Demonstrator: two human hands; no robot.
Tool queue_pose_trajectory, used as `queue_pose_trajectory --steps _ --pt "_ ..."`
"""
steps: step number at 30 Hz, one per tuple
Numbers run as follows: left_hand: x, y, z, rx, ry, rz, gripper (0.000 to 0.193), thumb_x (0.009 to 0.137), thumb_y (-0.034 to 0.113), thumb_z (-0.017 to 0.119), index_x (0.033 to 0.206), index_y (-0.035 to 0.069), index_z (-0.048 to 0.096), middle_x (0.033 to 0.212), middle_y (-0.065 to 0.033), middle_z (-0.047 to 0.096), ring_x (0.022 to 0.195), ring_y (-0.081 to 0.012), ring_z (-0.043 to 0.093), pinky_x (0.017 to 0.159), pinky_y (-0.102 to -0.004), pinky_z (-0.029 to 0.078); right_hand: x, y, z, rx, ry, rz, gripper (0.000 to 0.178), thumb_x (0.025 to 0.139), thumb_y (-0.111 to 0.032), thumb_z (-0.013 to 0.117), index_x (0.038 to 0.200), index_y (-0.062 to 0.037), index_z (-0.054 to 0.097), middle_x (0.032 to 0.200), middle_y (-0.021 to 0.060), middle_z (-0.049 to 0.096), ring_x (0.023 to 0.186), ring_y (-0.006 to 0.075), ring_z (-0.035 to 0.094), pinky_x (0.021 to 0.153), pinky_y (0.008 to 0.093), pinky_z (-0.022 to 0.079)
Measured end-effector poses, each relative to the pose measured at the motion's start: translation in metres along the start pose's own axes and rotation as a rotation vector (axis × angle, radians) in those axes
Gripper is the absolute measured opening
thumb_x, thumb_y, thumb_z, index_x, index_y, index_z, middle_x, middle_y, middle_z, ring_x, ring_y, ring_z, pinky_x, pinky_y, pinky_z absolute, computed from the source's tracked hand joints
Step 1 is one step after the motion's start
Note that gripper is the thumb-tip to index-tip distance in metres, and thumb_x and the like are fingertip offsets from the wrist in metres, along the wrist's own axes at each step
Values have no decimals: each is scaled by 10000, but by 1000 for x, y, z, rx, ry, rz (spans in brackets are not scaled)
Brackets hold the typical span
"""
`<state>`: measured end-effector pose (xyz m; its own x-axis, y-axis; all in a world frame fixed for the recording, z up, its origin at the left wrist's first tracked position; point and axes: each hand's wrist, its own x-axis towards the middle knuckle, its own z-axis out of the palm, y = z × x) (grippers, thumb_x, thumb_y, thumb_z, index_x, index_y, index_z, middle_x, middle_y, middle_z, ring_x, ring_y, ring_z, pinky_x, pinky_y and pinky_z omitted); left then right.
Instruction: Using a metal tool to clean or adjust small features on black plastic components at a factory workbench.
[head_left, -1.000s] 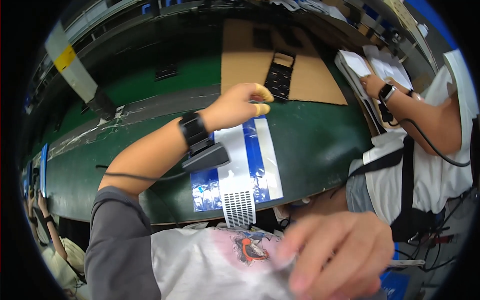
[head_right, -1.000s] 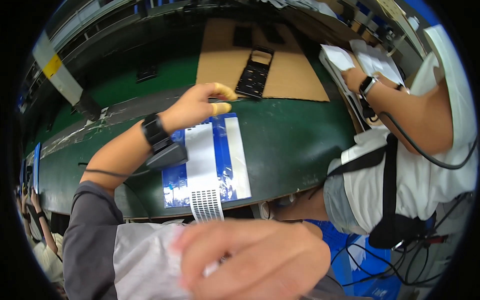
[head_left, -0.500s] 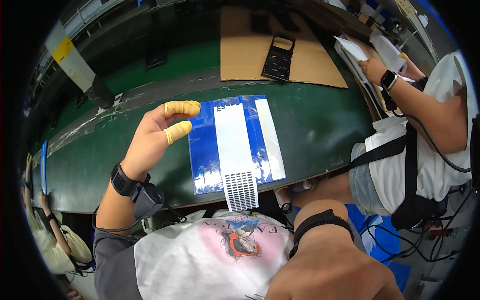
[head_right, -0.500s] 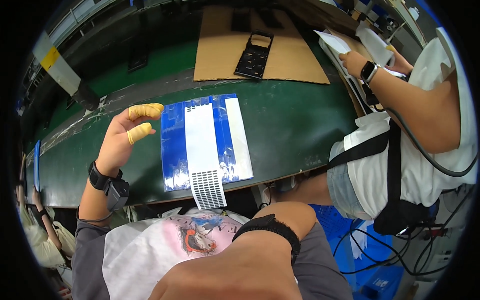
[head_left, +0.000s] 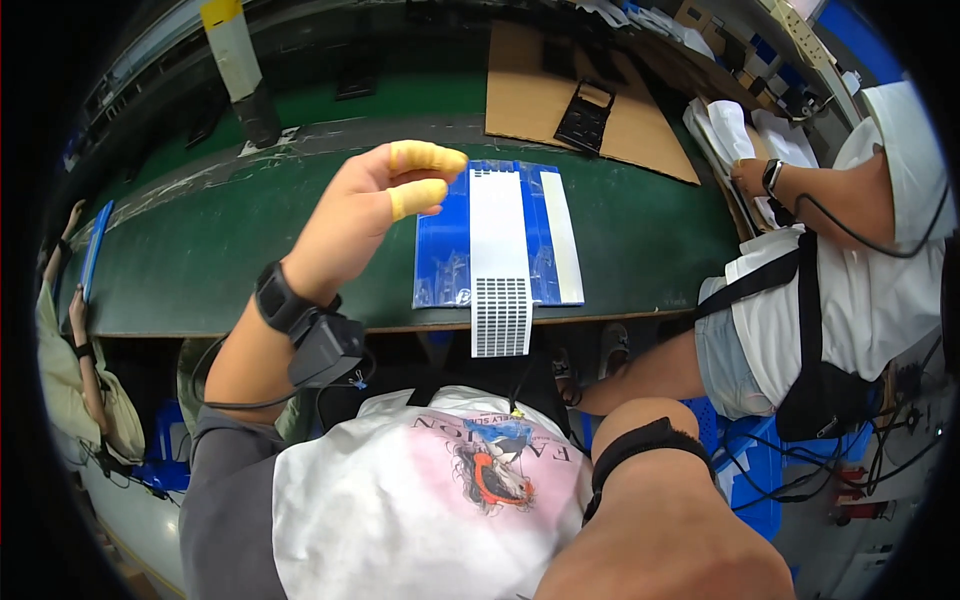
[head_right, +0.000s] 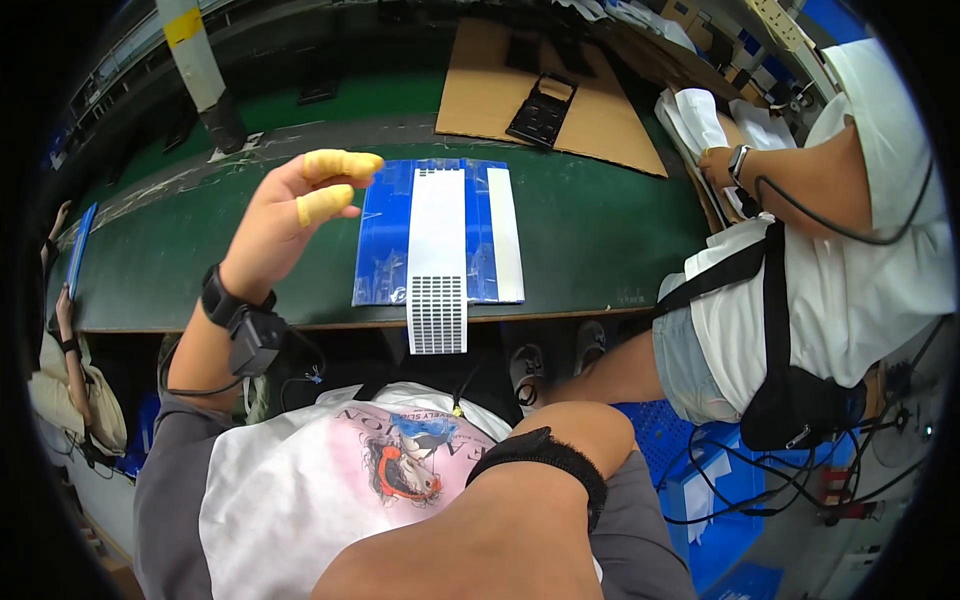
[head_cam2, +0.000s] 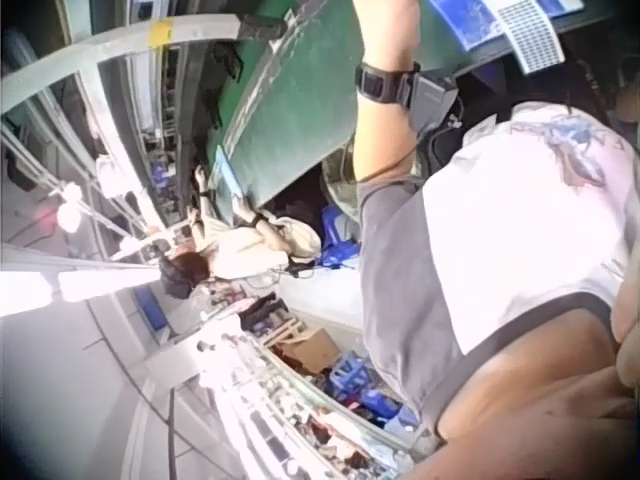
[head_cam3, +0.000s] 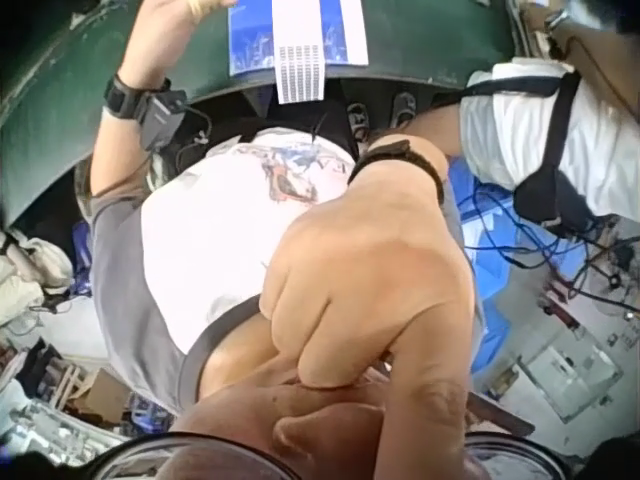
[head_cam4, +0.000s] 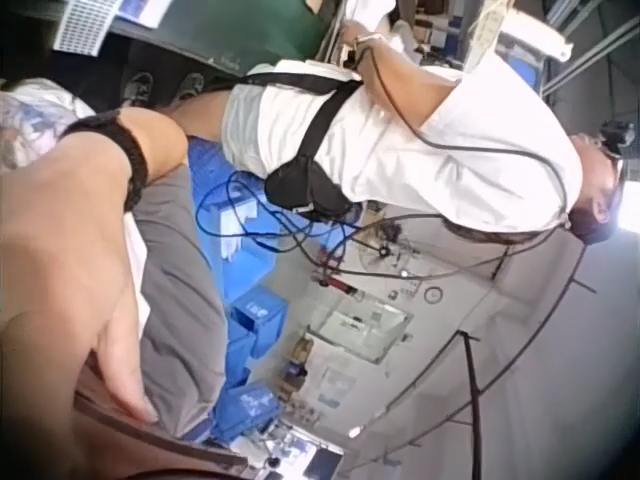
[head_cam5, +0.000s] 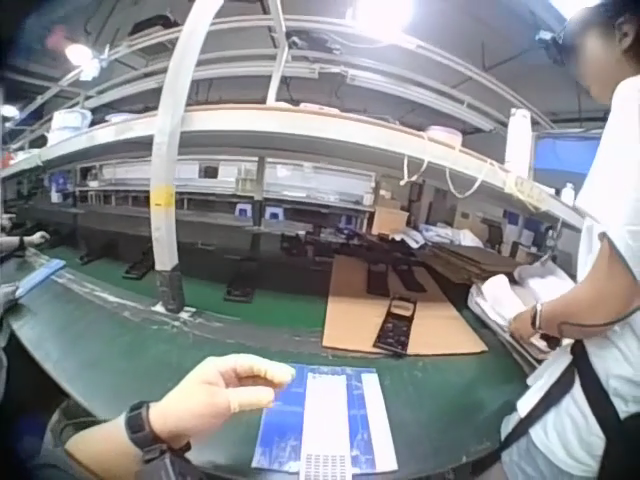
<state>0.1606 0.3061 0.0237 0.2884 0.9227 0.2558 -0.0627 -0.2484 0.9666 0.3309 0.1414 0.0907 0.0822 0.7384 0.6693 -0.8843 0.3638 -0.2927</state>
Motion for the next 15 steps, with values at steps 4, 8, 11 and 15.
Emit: queue_pose_trajectory --steps 4,8,11,15 --pt "-3 3 29 -16 -36 -22 226 783 47 514 1005 16 547 1040 -70 543 927 -130 507 790 -254 413 -8 -8 2 143 -83 0 280 758 -221 613 814 40 528 452 37 384 316 126 305 313 262 188" --pt "5 0 49 26 -108 -42 220 784 69 541 998 18 550 1019 -56 552 899 -118 515 783 -248 419 -13 -21 -9 279 -182 -31 282 759 -216 613 813 46 526 448 38 385 315 126 305 313 263 190" --pt "31 0 62 112 -137 -79 220 776 72 550 987 9 550 935 -41 563 838 -100 518 761 -243 425 -6 -35 -25 375 -259 -47 283 760 -213 612 812 52 525 446 39 386 314 127 305 314 265 191" --pt "99 -11 75 356 -112 -108 225 764 67 544 972 -19 546 867 -53 560 779 -105 517 716 -234 429 30 -50 -67 430 -439 48 309 757 -220 617 828 68 531 430 45 389 310 133 304 313 273 193"
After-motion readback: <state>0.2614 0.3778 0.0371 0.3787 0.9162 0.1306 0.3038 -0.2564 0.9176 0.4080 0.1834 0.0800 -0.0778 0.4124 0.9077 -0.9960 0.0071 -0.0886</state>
